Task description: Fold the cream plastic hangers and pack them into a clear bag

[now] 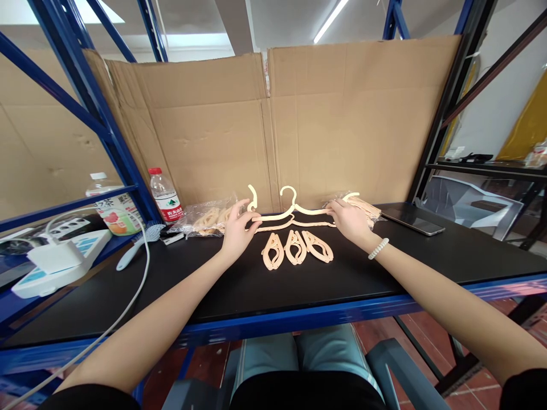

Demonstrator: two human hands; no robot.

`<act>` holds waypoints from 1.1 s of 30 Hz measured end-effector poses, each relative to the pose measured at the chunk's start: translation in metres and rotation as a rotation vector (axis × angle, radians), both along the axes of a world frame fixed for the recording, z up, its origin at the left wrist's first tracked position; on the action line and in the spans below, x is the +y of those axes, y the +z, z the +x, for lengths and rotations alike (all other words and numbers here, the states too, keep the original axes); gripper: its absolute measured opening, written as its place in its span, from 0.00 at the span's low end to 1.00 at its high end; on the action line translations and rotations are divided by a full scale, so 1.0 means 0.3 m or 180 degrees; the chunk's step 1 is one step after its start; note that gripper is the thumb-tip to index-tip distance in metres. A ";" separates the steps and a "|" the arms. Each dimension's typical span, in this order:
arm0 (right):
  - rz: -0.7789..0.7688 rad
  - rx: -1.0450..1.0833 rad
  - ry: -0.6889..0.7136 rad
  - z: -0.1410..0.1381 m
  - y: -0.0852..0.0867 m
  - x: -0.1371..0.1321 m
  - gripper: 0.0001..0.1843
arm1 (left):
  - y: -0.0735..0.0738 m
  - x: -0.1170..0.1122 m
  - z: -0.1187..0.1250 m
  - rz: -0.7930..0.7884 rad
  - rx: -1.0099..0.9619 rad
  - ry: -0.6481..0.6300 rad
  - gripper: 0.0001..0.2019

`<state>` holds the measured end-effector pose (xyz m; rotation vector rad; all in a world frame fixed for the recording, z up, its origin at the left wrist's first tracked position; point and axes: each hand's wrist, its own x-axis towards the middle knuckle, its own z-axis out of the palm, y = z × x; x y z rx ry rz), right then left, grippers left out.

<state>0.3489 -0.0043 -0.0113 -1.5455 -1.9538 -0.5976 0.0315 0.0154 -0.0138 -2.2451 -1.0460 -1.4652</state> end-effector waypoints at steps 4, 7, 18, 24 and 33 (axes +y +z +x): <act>-0.0008 0.0059 0.0045 0.000 -0.002 0.003 0.14 | -0.005 -0.002 0.000 -0.0452 -0.0208 -0.0261 0.06; -0.0014 0.0078 0.0050 0.002 -0.003 0.005 0.14 | -0.011 0.001 0.001 -0.0643 -0.0272 -0.0382 0.06; 0.0273 0.0355 0.0284 0.011 -0.020 0.022 0.15 | -0.005 -0.002 0.003 -0.0657 0.0051 -0.0463 0.11; 0.0479 0.1106 0.0639 0.013 -0.029 0.035 0.13 | -0.001 -0.005 0.003 -0.0592 0.0133 -0.0335 0.13; 0.0543 0.1743 0.1027 0.016 -0.014 0.033 0.08 | 0.021 -0.033 0.016 -0.0434 0.0300 -0.0197 0.16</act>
